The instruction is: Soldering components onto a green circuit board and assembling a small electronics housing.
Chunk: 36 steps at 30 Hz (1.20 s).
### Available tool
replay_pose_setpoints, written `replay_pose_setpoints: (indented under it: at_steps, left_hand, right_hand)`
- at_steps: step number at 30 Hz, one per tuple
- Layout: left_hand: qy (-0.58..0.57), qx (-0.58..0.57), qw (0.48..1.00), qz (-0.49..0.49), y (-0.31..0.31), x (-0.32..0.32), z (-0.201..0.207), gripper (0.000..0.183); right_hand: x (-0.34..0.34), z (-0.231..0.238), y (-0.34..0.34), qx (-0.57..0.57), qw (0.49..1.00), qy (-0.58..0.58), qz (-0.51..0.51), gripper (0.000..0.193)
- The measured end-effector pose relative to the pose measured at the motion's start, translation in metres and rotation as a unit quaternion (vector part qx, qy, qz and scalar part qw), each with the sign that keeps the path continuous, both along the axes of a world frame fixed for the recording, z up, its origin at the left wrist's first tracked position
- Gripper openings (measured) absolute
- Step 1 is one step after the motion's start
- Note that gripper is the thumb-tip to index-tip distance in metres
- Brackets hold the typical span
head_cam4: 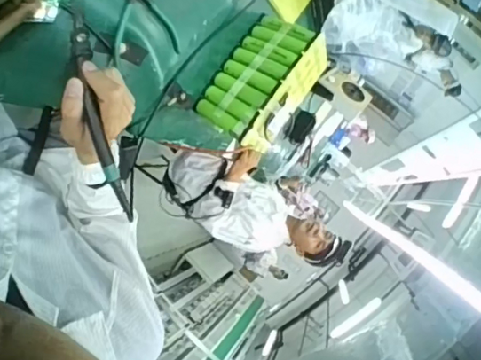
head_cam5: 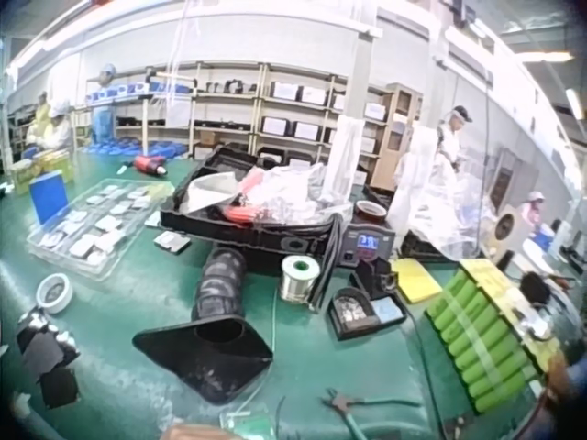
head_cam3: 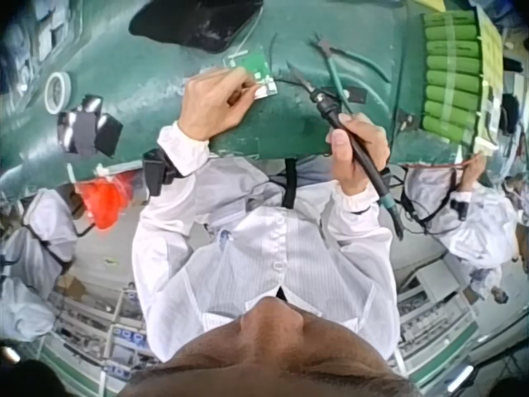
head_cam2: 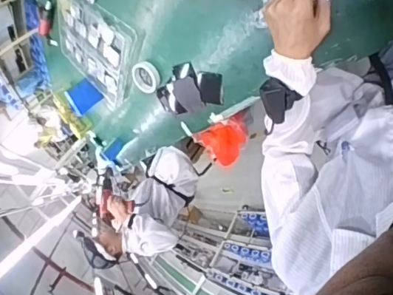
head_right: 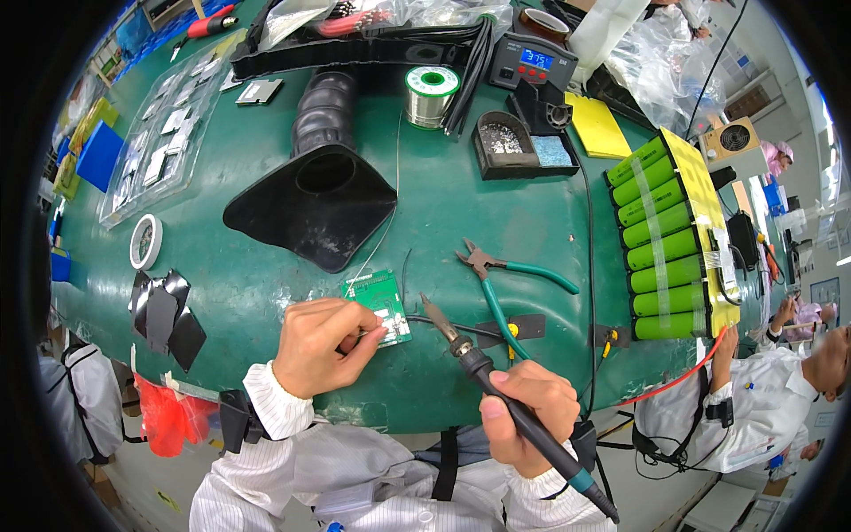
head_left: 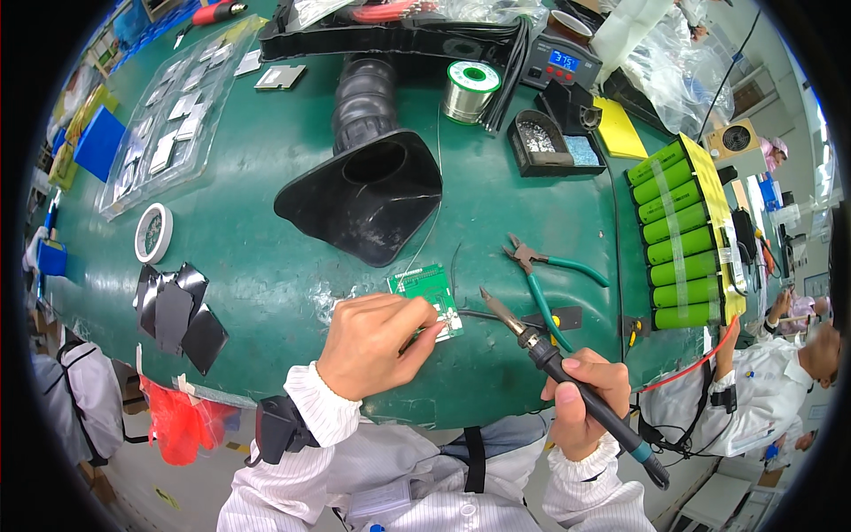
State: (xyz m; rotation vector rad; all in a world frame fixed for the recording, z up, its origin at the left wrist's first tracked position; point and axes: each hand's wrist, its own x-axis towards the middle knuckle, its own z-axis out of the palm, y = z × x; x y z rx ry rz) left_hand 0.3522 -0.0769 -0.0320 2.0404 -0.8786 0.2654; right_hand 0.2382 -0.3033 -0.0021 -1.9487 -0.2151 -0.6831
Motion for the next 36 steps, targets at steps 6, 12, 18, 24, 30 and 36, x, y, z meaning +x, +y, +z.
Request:
replay_pose_setpoints:
  at_steps: [6, 12, 18, 24, 30, 36]
  left_hand:
    - [0.001, -0.008, 1.0, 0.001, -0.002, -0.001, -0.002, 0.016]
    - [0.007, -0.002, 1.0, 0.005, -0.002, -0.001, 0.0, 0.016]
    - [0.017, 0.002, 1.0, 0.011, 0.0, -0.001, 0.001, 0.017]
    - [0.031, 0.03, 0.999, 0.009, 0.002, -0.003, 0.003, 0.019]
    - [0.037, 0.022, 0.999, 0.013, -0.002, -0.005, 0.003, 0.018]
    - [0.04, 0.018, 0.999, 0.014, -0.004, -0.003, 0.005, 0.018]
  right_hand:
    - [0.0, 0.003, -0.003, 0.005, 1.0, 0.002, -0.009, 0.023]
    - [0.0, 0.001, -0.007, 0.022, 1.0, 0.008, -0.012, 0.021]
    - [0.011, 0.019, -0.019, 0.029, 0.997, 0.007, -0.068, 0.021]
    - [0.109, 0.052, -0.06, 0.131, 0.984, -0.019, -0.123, 0.01]
    - [0.192, 0.035, -0.111, 0.089, 0.969, 0.016, -0.228, 0.016]
    - [0.229, 0.022, -0.114, 0.237, 0.947, 0.145, -0.16, 0.026]
